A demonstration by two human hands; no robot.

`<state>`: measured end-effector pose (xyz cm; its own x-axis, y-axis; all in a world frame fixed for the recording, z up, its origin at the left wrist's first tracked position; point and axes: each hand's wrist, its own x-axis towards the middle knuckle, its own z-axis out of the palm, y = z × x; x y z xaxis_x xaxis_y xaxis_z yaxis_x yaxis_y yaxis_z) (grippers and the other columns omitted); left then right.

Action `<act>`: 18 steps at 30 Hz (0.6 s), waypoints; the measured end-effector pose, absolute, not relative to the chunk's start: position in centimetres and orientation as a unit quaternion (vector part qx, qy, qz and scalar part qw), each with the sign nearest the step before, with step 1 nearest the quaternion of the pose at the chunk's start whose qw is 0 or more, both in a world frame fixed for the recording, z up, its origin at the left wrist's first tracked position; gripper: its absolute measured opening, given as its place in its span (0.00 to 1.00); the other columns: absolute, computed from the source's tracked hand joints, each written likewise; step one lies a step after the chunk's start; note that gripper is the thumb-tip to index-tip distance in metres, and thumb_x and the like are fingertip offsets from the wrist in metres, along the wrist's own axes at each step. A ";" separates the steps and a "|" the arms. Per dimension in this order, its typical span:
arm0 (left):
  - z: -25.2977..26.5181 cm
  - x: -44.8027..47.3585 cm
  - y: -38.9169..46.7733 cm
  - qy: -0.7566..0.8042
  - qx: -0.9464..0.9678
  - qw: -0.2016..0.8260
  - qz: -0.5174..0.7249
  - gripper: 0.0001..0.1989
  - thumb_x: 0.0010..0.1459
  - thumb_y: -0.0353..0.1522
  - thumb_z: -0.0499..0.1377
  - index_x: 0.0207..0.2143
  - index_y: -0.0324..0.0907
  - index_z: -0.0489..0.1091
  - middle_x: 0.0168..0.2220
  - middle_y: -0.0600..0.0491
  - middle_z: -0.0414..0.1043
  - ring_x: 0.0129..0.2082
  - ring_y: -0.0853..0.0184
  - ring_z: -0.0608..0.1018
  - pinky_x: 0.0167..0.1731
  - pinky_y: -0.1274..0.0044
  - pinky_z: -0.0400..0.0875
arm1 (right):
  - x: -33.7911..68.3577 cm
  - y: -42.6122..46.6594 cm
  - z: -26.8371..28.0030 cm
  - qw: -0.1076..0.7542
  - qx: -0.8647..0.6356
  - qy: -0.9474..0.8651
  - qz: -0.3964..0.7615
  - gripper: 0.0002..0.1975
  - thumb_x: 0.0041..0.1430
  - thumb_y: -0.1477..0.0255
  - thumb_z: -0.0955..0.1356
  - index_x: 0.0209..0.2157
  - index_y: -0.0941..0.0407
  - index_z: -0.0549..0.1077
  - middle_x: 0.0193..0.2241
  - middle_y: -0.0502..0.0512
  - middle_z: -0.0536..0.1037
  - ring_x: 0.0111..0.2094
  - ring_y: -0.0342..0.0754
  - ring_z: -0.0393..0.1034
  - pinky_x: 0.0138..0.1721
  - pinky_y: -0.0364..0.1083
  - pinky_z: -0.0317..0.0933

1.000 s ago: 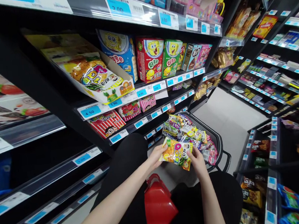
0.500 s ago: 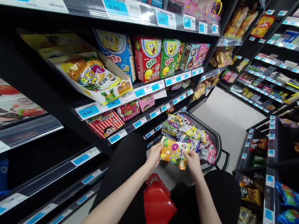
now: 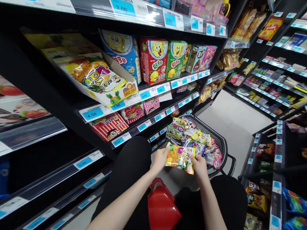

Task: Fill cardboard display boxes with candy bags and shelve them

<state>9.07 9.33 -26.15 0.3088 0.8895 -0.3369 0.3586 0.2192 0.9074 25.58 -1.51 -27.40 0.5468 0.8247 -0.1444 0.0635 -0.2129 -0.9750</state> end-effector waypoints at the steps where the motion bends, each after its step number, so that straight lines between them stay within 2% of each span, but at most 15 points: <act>1: -26.2 9.1 9.4 0.542 0.583 0.561 0.227 0.14 0.62 0.39 0.56 0.38 0.36 0.71 0.36 0.53 0.73 0.34 0.65 0.77 0.34 0.72 0.74 | 25.6 -1.5 -27.5 0.537 -0.693 -0.320 0.358 0.12 0.62 0.65 0.67 0.33 0.61 0.73 0.28 0.47 0.75 0.28 0.42 0.72 0.31 0.44 0.68; 6: -26.3 9.0 9.7 0.534 0.604 0.550 0.215 0.15 0.62 0.40 0.56 0.41 0.36 0.71 0.38 0.52 0.73 0.35 0.64 0.77 0.35 0.71 0.74 | 25.5 -1.4 -27.9 0.530 -0.690 -0.332 0.363 0.12 0.62 0.64 0.67 0.34 0.61 0.73 0.29 0.48 0.75 0.28 0.43 0.72 0.31 0.45 0.68; 8: -26.1 8.9 9.7 0.524 0.617 0.544 0.220 0.15 0.62 0.40 0.56 0.37 0.36 0.71 0.35 0.54 0.73 0.32 0.66 0.76 0.34 0.72 0.72 | 25.6 -1.5 -27.8 0.531 -0.690 -0.338 0.356 0.12 0.62 0.64 0.67 0.34 0.60 0.73 0.30 0.48 0.76 0.29 0.43 0.72 0.32 0.45 0.68; 10: -25.7 8.8 9.5 0.511 0.631 0.537 0.230 0.16 0.62 0.41 0.56 0.29 0.37 0.70 0.27 0.55 0.70 0.29 0.67 0.74 0.33 0.73 0.69 | 25.8 -1.5 -27.6 0.534 -0.690 -0.348 0.343 0.12 0.62 0.64 0.67 0.35 0.60 0.73 0.30 0.49 0.76 0.30 0.43 0.72 0.33 0.46 0.68; 13: -24.9 8.6 9.4 0.492 0.643 0.527 0.258 0.20 0.59 0.41 0.56 0.17 0.41 0.65 0.21 0.54 0.65 0.30 0.64 0.73 0.32 0.76 0.63 | 26.3 -1.8 -27.1 0.532 -0.692 -0.370 0.317 0.12 0.61 0.65 0.67 0.33 0.60 0.72 0.30 0.48 0.75 0.30 0.44 0.72 0.33 0.46 0.68; 16: -24.3 8.2 9.4 0.482 0.638 0.531 0.280 0.20 0.55 0.40 0.58 0.13 0.43 0.64 0.22 0.52 0.64 0.35 0.61 0.73 0.32 0.78 0.60 | 26.6 -2.3 -26.6 0.525 -0.699 -0.384 0.296 0.12 0.61 0.65 0.68 0.31 0.60 0.72 0.26 0.46 0.73 0.26 0.41 0.70 0.29 0.43 0.66; 18: -24.2 7.9 9.4 0.478 0.625 0.551 0.278 0.20 0.54 0.41 0.60 0.13 0.43 0.64 0.20 0.53 0.64 0.34 0.60 0.74 0.31 0.78 0.60 | 26.7 -2.6 -26.5 0.520 -0.705 -0.388 0.287 0.13 0.61 0.65 0.68 0.28 0.60 0.70 0.21 0.43 0.69 0.20 0.38 0.65 0.23 0.40 0.62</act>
<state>7.87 9.37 -24.22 0.3879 0.9041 -0.1795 0.2919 0.0642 0.9543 26.71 -2.60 -26.50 0.5336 0.8457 -0.0006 0.2491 -0.1579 -0.9555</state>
